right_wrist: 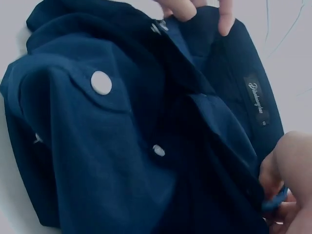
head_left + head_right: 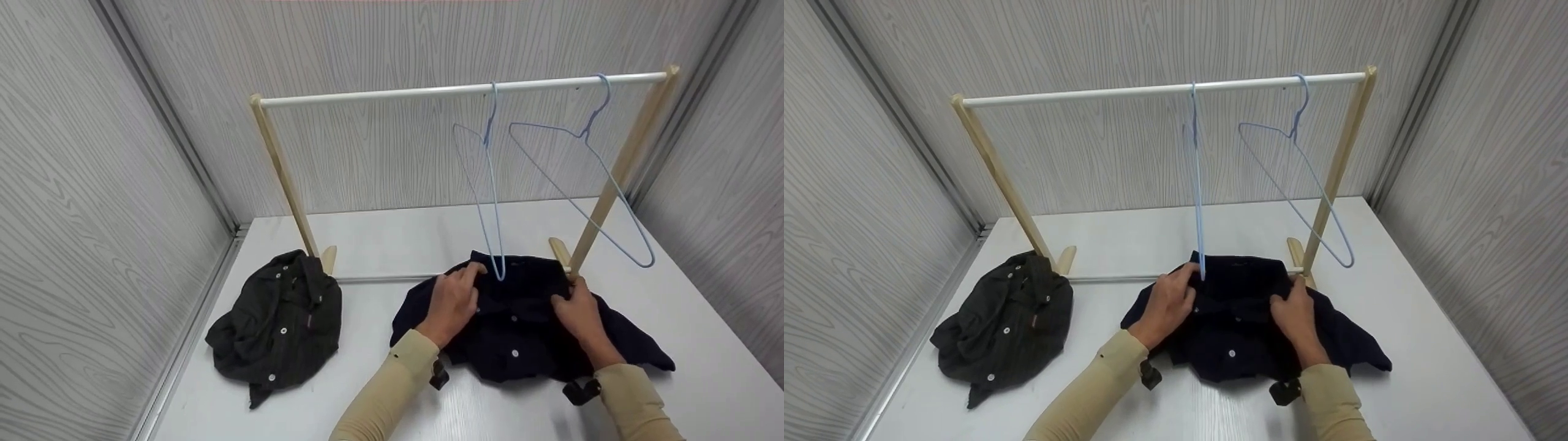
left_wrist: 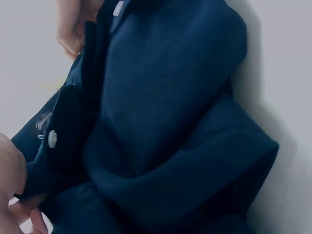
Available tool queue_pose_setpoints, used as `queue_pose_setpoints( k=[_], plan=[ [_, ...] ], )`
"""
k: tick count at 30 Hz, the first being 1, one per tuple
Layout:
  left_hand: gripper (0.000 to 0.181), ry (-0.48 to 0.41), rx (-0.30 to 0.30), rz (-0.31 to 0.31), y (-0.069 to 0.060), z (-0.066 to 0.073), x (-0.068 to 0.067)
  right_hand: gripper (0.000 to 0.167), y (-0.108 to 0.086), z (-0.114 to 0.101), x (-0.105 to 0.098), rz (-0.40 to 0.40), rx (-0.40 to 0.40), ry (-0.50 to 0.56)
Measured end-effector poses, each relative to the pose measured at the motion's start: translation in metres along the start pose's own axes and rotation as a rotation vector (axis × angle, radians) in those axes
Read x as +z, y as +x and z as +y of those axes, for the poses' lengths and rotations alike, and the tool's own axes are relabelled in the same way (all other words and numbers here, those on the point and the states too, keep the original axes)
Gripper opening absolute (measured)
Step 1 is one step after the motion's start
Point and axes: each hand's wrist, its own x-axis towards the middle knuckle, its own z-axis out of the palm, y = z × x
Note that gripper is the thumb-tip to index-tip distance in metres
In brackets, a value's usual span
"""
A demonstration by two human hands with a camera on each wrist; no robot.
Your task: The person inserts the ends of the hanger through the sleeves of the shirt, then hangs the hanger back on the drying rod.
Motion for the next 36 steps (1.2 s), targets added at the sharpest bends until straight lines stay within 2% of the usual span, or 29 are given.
queue_pose_setpoints(
  k=[3,6,9,12,14,16,21,25,27,29,33,36],
  plan=[
    [0.023,-0.100,-0.045,-0.014,0.000,-0.003,-0.008,0.037,-0.003,-0.004,-0.004,0.021,-0.016,-0.030],
    [0.016,-0.177,-0.076,-0.050,0.000,-0.006,-0.016,0.028,-0.006,-0.005,-0.008,0.069,-0.070,-0.073],
    [0.025,-0.221,-0.096,-0.115,-0.002,-0.008,-0.022,0.027,-0.011,-0.006,-0.012,0.115,-0.126,-0.098],
    [0.045,-0.226,-0.115,-0.163,-0.005,-0.009,-0.028,0.027,-0.017,-0.008,-0.015,0.132,-0.163,-0.072],
    [0.052,-0.210,-0.124,-0.173,-0.007,-0.009,-0.032,0.027,-0.021,-0.010,-0.017,0.141,-0.184,-0.065],
    [0.049,-0.183,-0.130,-0.159,-0.008,-0.010,-0.035,0.027,-0.025,-0.012,-0.019,0.151,-0.209,-0.067],
    [0.026,-0.103,-0.110,-0.106,-0.012,-0.013,-0.045,0.035,-0.034,-0.016,-0.026,0.198,-0.261,-0.090],
    [0.022,-0.096,-0.103,-0.120,-0.018,-0.018,-0.050,0.033,-0.041,-0.018,-0.031,0.214,-0.302,-0.100],
    [0.023,-0.165,-0.131,-0.145,-0.020,-0.019,-0.051,0.029,-0.044,-0.018,-0.032,0.217,-0.315,-0.106],
    [0.025,-0.286,-0.178,-0.189,-0.022,-0.020,-0.052,0.027,-0.047,-0.018,-0.032,0.220,-0.318,-0.115],
    [0.029,-0.644,-0.348,-0.270,-0.026,-0.020,-0.056,0.024,-0.053,-0.019,-0.033,0.207,-0.317,-0.112],
    [0.032,-0.850,-0.448,-0.278,-0.028,-0.020,-0.059,0.023,-0.057,-0.020,-0.035,0.188,-0.308,-0.089]
  ],
)
